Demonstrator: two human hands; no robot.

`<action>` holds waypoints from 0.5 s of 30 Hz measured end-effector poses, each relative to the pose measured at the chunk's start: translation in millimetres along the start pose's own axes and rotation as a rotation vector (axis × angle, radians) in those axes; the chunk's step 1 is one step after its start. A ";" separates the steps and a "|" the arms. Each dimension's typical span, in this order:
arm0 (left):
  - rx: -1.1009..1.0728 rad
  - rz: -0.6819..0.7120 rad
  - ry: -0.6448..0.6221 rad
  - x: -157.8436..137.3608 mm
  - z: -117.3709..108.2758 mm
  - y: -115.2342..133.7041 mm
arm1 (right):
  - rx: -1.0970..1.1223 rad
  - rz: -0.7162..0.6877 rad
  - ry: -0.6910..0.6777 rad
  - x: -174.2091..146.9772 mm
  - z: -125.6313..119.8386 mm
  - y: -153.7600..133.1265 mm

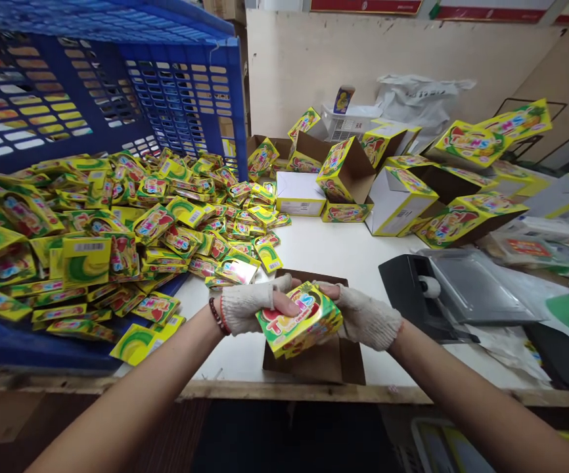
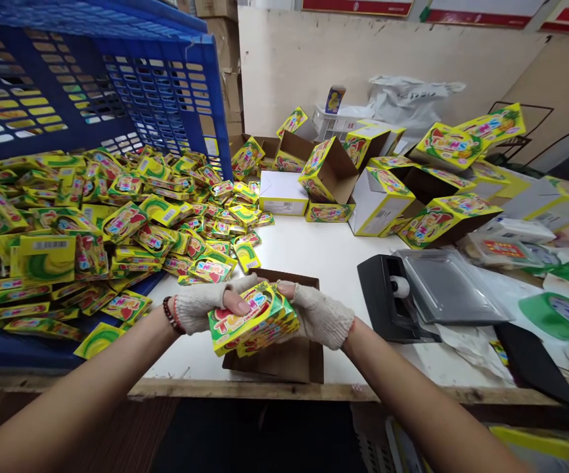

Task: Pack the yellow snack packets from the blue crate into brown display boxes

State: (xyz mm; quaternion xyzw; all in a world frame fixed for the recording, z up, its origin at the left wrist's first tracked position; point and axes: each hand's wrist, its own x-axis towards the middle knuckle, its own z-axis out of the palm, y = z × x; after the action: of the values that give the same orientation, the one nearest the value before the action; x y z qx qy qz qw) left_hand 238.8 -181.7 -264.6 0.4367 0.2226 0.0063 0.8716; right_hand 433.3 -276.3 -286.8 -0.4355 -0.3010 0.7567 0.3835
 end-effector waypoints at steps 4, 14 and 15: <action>0.001 -0.097 0.085 2.6 1.4 -4.7 | -0.058 0.112 -0.063 -4.0 4.1 -5.0; 0.855 0.280 0.547 -11.3 2.9 -19.2 | 0.067 0.046 -0.047 1.3 6.6 38.5; 0.971 0.343 0.589 -15.1 1.2 -26.0 | 0.002 0.018 -0.049 5.5 7.4 46.9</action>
State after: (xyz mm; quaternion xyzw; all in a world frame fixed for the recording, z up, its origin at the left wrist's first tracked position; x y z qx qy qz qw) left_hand 220.9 -201.8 -278.1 0.7950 0.3589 0.1653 0.4602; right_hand 410.0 -297.1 -323.0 -0.4191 -0.3058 0.7709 0.3696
